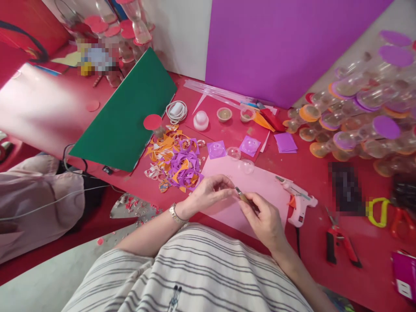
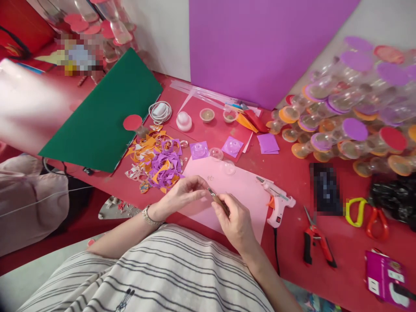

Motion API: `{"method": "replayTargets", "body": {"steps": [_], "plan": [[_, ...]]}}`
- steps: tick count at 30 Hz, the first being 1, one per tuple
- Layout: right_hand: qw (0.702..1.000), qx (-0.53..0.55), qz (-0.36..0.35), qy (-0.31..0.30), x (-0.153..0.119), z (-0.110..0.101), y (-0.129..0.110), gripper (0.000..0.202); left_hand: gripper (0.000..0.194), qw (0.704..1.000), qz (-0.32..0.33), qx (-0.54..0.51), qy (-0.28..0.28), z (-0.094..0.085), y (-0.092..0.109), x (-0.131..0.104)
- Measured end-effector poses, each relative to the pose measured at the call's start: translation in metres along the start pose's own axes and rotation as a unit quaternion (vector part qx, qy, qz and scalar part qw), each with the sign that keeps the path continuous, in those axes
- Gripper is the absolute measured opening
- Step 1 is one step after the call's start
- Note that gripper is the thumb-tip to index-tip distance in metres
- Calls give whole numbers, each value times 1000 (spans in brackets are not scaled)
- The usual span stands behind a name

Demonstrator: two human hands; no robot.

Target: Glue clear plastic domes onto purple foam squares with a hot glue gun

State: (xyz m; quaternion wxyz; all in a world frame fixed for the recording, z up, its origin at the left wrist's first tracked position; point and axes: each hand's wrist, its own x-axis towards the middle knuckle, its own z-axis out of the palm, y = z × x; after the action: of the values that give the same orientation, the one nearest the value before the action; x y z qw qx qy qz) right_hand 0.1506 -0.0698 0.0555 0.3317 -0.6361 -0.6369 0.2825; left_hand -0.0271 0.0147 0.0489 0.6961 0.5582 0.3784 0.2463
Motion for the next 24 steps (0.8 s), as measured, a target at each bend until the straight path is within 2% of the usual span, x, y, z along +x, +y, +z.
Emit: {"method": "replayTargets", "body": {"steps": [3, 7, 11, 16, 24], "plan": [[998, 37, 50, -4, 2, 4, -2, 31, 35, 988, -7, -156, -8, 17, -3, 0], [997, 38, 65, 27, 3, 13, -2, 40, 32, 968, 1, -249, 45, 35, -8, 3], [996, 23, 62, 51, 2, 23, 0, 36, 27, 967, 17, -244, 72, 47, -8, 6], [997, 3, 44, 67, 3, 31, 0, 33, 31, 967, 26, -235, 93, 60, -6, 8], [992, -56, 14, 116, 8, 41, 8, 30, 30, 955, 82, -255, 123, 70, -1, 16]]}}
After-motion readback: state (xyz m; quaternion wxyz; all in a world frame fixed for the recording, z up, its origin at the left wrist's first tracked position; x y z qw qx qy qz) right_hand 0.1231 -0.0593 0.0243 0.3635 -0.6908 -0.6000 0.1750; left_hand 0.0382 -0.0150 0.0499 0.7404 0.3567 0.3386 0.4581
